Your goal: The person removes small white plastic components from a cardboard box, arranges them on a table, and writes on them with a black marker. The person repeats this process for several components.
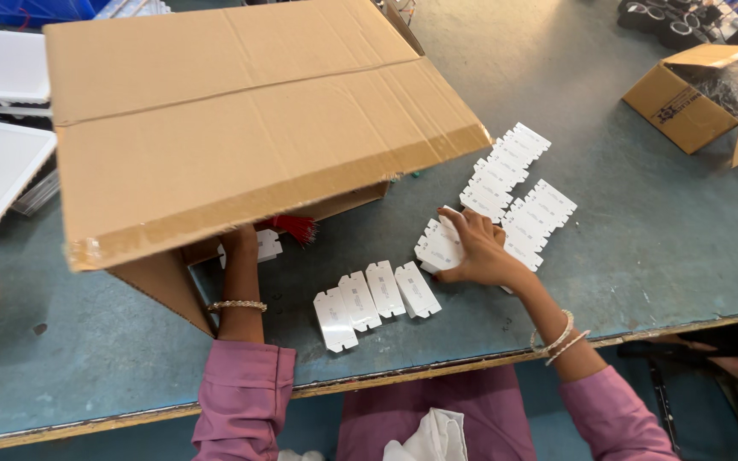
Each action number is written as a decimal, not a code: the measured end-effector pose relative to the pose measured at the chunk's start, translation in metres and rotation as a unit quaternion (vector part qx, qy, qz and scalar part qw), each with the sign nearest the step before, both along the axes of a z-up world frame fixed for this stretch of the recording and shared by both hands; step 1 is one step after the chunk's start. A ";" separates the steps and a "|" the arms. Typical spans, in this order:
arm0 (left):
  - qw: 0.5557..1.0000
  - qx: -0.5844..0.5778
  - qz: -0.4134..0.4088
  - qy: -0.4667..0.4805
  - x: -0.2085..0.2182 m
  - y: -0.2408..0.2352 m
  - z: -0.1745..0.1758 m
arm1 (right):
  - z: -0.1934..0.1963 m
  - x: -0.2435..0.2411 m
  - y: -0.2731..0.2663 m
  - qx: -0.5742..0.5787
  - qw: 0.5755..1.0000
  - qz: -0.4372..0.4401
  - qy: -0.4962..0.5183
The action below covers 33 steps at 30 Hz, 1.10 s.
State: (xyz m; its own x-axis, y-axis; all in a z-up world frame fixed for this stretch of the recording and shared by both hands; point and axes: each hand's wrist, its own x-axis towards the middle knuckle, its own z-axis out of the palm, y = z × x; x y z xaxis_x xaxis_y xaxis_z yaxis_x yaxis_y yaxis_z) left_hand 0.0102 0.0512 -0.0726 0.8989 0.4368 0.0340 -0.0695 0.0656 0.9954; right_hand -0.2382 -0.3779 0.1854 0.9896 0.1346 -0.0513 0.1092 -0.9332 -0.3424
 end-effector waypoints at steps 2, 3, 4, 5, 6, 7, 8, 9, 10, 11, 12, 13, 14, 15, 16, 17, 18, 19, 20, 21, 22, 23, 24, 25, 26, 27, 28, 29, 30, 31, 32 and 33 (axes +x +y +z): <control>0.997 0.082 0.004 -0.003 -0.003 -0.001 0.000 | 0.008 0.006 -0.008 0.041 0.999 -0.008 0.009; 0.992 0.123 0.008 -0.004 -0.004 -0.001 0.001 | 0.015 0.008 -0.018 0.073 0.997 -0.017 0.006; 0.986 0.164 0.014 -0.005 -0.004 0.000 0.002 | 0.021 0.014 -0.028 0.105 0.994 -0.022 0.004; 0.979 0.204 0.021 -0.005 -0.002 0.000 0.004 | 0.027 0.021 -0.039 0.109 0.992 -0.022 -0.052; 0.986 0.162 0.015 -0.025 -0.003 0.002 0.005 | 0.032 0.029 -0.050 0.115 0.988 -0.021 -0.104; 0.992 0.119 0.008 -0.046 -0.003 0.003 0.005 | 0.036 0.041 -0.062 0.068 0.989 -0.053 -0.119; 0.995 0.076 -0.001 -0.066 -0.003 0.001 0.005 | 0.038 0.052 -0.074 0.022 0.987 -0.087 -0.134; 0.996 0.033 -0.011 -0.087 -0.003 0.000 0.005 | 0.037 0.063 -0.083 0.008 0.989 -0.104 -0.106; 0.994 -0.011 -0.021 -0.109 -0.002 -0.003 0.005 | 0.036 0.074 -0.091 -0.007 0.989 -0.123 -0.078; 0.989 -0.055 -0.032 -0.131 -0.001 -0.005 0.006 | 0.033 0.082 -0.096 -0.023 0.988 -0.141 -0.051; 0.994 0.028 -0.007 -0.105 0.000 -0.006 0.007 | 0.029 0.088 -0.098 -0.034 0.989 -0.141 -0.033; 0.991 0.110 0.017 -0.077 0.000 -0.007 0.008 | 0.026 0.093 -0.094 -0.046 0.989 -0.140 -0.015; 0.980 0.191 0.043 -0.047 0.001 -0.007 0.009 | 0.025 0.097 -0.085 -0.058 0.989 -0.139 0.003; 0.981 0.181 0.045 -0.054 0.001 -0.007 0.010 | 0.026 0.099 -0.072 -0.074 0.990 -0.104 -0.059; 0.982 0.171 0.046 -0.061 0.001 -0.008 0.012 | 0.025 0.099 -0.053 -0.089 0.987 -0.068 -0.119; 0.983 0.161 0.047 -0.068 0.001 -0.009 0.015 | 0.025 0.099 -0.030 -0.103 0.978 -0.032 -0.180; 0.988 0.121 0.048 -0.082 -0.001 -0.010 0.017 | 0.022 0.096 -0.002 -0.045 0.979 0.035 -0.194; 0.991 0.080 0.049 -0.097 -0.002 -0.011 0.021 | 0.018 0.094 0.032 0.014 0.973 0.101 -0.207; 0.992 0.041 0.047 -0.111 -0.003 -0.014 0.024 | 0.012 0.091 0.069 0.048 0.952 0.147 -0.263; 0.990 0.102 0.075 -0.067 -0.002 -0.015 0.028 | 0.012 0.085 0.096 0.082 0.925 0.193 -0.317; 0.986 0.127 0.095 -0.051 -0.003 -0.016 0.031 | 0.019 0.079 0.109 0.075 0.942 0.127 -0.301; 0.981 0.155 0.110 -0.044 -0.006 -0.016 0.031 | 0.027 0.073 0.116 0.068 0.955 0.061 -0.282; 0.975 0.177 0.122 -0.051 -0.003 -0.015 0.035 | 0.036 0.071 0.125 0.060 0.962 -0.003 -0.264; 0.971 0.197 0.115 -0.065 -0.002 -0.014 0.036 | 0.041 0.065 0.134 0.002 0.972 -0.014 -0.236; 0.967 0.217 0.107 -0.077 -0.002 -0.015 0.036 | 0.043 0.056 0.140 -0.059 0.977 -0.023 -0.206; 0.962 0.237 0.095 -0.091 -0.002 -0.017 0.033 | 0.042 0.047 0.147 -0.120 0.977 -0.033 -0.175; 0.962 0.238 0.097 -0.092 -0.003 -0.019 0.029 | 0.036 0.041 0.159 -0.053 0.967 0.058 -0.243; 0.962 0.239 0.096 -0.092 -0.004 -0.020 0.023 | 0.030 0.040 0.170 0.016 0.940 0.146 -0.307; 0.962 0.240 0.096 -0.091 -0.005 -0.019 0.019 | 0.023 0.044 0.184 0.037 0.948 0.206 -0.241; 0.964 0.229 0.106 -0.089 -0.008 -0.018 0.014 | 0.015 0.052 0.199 0.058 0.947 0.264 -0.173; 0.965 0.219 0.116 -0.091 -0.009 -0.013 0.011 | 0.009 0.062 0.212 0.084 0.931 0.311 -0.172; 0.965 0.209 0.126 -0.091 -0.008 -0.008 0.010 | 0.002 0.070 0.223 0.109 0.912 0.356 -0.171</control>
